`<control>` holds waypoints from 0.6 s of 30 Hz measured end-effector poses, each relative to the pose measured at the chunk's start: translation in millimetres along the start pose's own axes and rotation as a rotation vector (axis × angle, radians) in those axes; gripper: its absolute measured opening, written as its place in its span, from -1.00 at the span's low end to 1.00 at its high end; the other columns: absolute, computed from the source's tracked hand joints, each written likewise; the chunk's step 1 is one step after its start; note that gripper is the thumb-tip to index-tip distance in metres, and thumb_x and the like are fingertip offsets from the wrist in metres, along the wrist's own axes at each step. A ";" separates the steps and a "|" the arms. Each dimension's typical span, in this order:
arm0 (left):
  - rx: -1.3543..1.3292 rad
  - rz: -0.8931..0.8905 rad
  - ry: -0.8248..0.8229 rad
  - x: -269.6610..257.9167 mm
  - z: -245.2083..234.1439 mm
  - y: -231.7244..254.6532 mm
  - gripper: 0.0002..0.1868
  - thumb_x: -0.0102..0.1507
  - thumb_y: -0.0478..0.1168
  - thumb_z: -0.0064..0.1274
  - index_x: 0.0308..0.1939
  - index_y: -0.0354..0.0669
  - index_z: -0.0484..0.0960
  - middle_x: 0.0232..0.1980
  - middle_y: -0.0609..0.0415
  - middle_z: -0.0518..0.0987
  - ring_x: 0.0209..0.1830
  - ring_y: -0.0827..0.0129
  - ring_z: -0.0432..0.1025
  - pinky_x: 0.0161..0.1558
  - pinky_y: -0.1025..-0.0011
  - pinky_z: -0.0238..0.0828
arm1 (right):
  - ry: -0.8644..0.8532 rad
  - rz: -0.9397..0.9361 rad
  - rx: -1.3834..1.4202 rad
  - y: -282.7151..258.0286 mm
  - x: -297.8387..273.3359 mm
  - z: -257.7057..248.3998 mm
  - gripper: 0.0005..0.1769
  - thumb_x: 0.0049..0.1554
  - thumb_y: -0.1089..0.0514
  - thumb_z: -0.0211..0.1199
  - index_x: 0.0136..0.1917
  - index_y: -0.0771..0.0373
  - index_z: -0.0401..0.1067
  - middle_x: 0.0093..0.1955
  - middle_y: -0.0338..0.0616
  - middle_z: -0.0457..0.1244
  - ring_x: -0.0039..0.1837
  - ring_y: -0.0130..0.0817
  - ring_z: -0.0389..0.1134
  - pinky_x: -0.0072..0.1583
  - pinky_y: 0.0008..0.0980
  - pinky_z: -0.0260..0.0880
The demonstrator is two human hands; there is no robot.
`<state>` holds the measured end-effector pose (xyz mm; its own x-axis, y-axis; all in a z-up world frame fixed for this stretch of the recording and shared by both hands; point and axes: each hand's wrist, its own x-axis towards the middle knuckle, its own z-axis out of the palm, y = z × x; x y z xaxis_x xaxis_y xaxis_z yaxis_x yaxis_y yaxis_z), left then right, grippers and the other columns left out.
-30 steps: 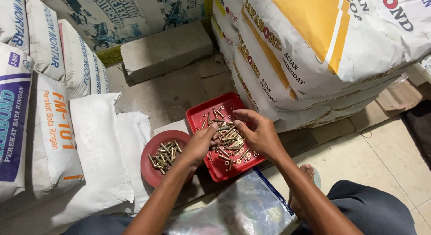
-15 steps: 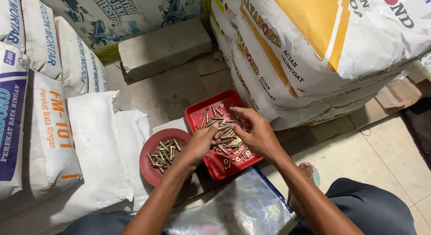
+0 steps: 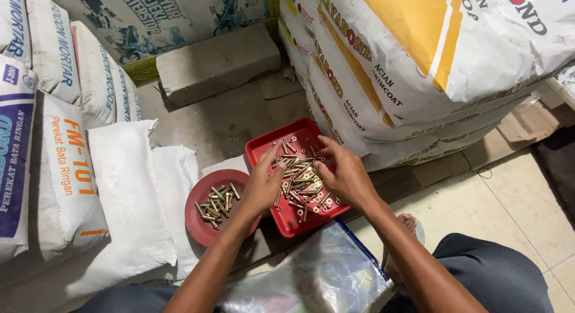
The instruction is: Sorting and transferring small metal wall anchors and screws from a bowl into a plastic tray
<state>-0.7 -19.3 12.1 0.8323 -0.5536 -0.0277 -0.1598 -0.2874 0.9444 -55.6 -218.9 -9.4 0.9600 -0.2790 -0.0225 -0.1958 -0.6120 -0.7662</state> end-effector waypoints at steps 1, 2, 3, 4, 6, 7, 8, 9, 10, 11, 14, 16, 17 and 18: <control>0.000 -0.002 0.002 1.6 -2.7 -11.0 -0.38 0.37 -0.33 -0.20 0.55 -0.22 0.20 0.38 -0.50 0.29 0.50 -0.41 0.09 0.44 -0.22 -0.04 | -0.003 -0.001 0.001 0.5 0.9 -0.7 -0.33 0.13 0.14 0.29 0.50 0.16 0.26 0.17 0.26 0.38 0.18 0.26 0.43 0.18 0.19 0.46; 0.009 -0.020 0.019 3.5 -6.0 -21.8 -0.40 0.37 -0.31 -0.20 0.53 -0.20 0.23 0.35 -0.47 0.32 0.48 -0.37 0.13 0.44 -0.18 -0.01 | 0.019 -0.008 0.010 0.5 2.9 -1.4 -0.35 0.14 0.15 0.28 0.48 0.18 0.28 0.16 0.30 0.37 0.17 0.27 0.43 0.17 0.19 0.46; 0.018 -0.038 0.035 5.2 -9.5 -32.7 -0.42 0.38 -0.28 -0.19 0.52 -0.19 0.27 0.32 -0.44 0.36 0.47 -0.33 0.18 0.44 -0.13 0.02 | 0.042 -0.016 0.019 0.1 4.6 -1.9 -0.37 0.15 0.15 0.28 0.47 0.20 0.29 0.16 0.33 0.36 0.16 0.29 0.43 0.16 0.20 0.46; 0.017 -0.041 0.040 4.9 -14.4 -42.4 -0.42 0.38 -0.28 -0.19 0.52 -0.19 0.27 0.32 -0.44 0.36 0.47 -0.33 0.18 0.44 -0.13 0.02 | 0.037 -0.019 0.019 -0.6 4.5 -0.3 -0.37 0.15 0.15 0.28 0.47 0.20 0.29 0.16 0.33 0.36 0.16 0.29 0.43 0.16 0.20 0.46; 0.175 -0.032 0.066 4.0 -24.8 -61.1 -0.51 0.38 -0.21 -0.18 0.39 -0.18 0.43 0.21 -0.39 0.45 0.26 -0.36 0.36 0.27 -0.14 0.28 | 0.064 -0.027 0.039 -3.0 4.2 2.7 -0.44 0.14 0.09 0.28 0.41 0.17 0.35 0.13 0.18 0.39 0.15 0.17 0.44 0.14 0.06 0.48; 0.175 -0.034 0.071 3.9 -31.6 -85.5 -0.51 0.38 -0.21 -0.18 0.39 -0.18 0.43 0.21 -0.39 0.45 0.26 -0.36 0.36 0.27 -0.14 0.28 | 0.060 -0.031 0.039 -5.1 4.4 9.8 -0.44 0.14 0.09 0.28 0.41 0.17 0.35 0.13 0.18 0.39 0.15 0.17 0.44 0.14 0.06 0.48; 0.347 -0.085 0.060 3.2 -38.6 -110.3 -0.57 0.38 -0.15 -0.16 0.33 -0.04 0.50 0.16 -0.23 0.50 0.23 -0.26 0.41 0.24 -0.10 0.33 | 0.034 -0.053 0.030 -7.6 4.9 17.2 -0.50 0.11 0.14 0.28 0.33 0.17 0.42 0.08 0.13 0.41 0.12 0.14 0.46 0.12 0.00 0.50; 0.518 -0.137 0.049 1.7 -46.4 -135.4 -0.62 0.38 -0.09 -0.14 0.26 0.10 0.56 0.11 -0.09 0.56 0.20 -0.16 0.46 0.21 -0.07 0.38 | 0.007 -0.076 0.021 -10.8 5.1 25.4 -0.56 0.09 0.18 0.29 0.26 0.18 0.49 0.03 0.09 0.43 0.08 0.11 0.47 0.09 -0.06 0.52; 0.515 -0.144 0.062 -2.8 -53.6 -155.2 -0.62 0.38 -0.09 -0.14 0.26 0.10 0.56 0.11 -0.09 0.56 0.20 -0.16 0.46 0.21 -0.07 0.38 | -0.003 -0.085 0.019 -10.2 2.9 38.8 -0.56 0.09 0.18 0.29 0.26 0.18 0.49 0.03 0.09 0.43 0.08 0.11 0.47 0.09 -0.06 0.52; 0.624 -0.280 0.053 -8.0 -61.7 -175.4 -0.63 0.39 0.01 -0.17 0.23 0.20 0.57 0.12 0.00 0.58 0.20 -0.09 0.48 0.18 -0.08 0.40 | -0.094 -0.128 -0.044 -10.1 0.5 53.1 -0.61 0.10 0.19 0.27 0.22 0.20 0.51 0.00 0.10 0.43 0.06 0.12 0.48 0.07 -0.01 0.51; 0.757 -0.493 0.061 -24.3 -83.4 -258.1 -0.65 0.37 0.10 -0.17 0.17 0.32 0.60 0.11 0.11 0.61 0.21 0.03 0.50 0.17 -0.06 0.42 | -0.316 -0.212 -0.195 -13.6 -8.5 107.3 -0.69 0.13 0.11 0.23 0.13 0.16 0.55 -0.07 0.03 0.45 0.03 0.07 0.49 0.07 0.00 0.50; 0.782 -0.570 0.067 -34.4 -92.3 -309.0 -0.66 0.36 0.09 -0.15 0.14 0.34 0.62 0.10 0.15 0.63 0.22 0.09 0.50 0.19 -0.03 0.41 | -0.443 -0.245 -0.285 -7.4 -12.1 148.4 -0.71 0.15 0.03 0.20 0.09 0.11 0.56 -0.10 -0.05 0.46 0.02 0.01 0.49 0.08 -0.05 0.51; 0.758 -0.665 0.019 -38.0 -95.1 -329.0 -0.63 0.36 0.10 -0.17 0.20 0.40 0.57 0.23 0.20 0.57 0.30 0.08 0.45 0.24 -0.09 0.35 | -0.503 -0.262 -0.339 0.2 -11.4 170.1 -0.73 0.13 0.00 0.22 0.06 0.08 0.56 -0.12 -0.03 0.45 0.03 0.05 0.49 0.09 -0.02 0.51; 0.736 -0.758 -0.031 -41.1 -100.9 -349.1 -0.60 0.36 0.12 -0.19 0.26 0.46 0.52 0.36 0.25 0.50 0.37 0.06 0.39 0.28 -0.14 0.28 | -0.559 -0.279 -0.389 6.8 -10.0 193.6 -0.74 0.11 -0.03 0.23 0.02 0.06 0.56 -0.14 -0.01 0.45 0.03 0.08 0.48 0.09 0.00 0.52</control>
<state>74.4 182.7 -283.4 0.8370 -0.0477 -0.5451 0.1048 -0.9638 0.2452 -27.8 -77.0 -138.7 0.9228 0.2805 -0.2639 0.1132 -0.8525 -0.5103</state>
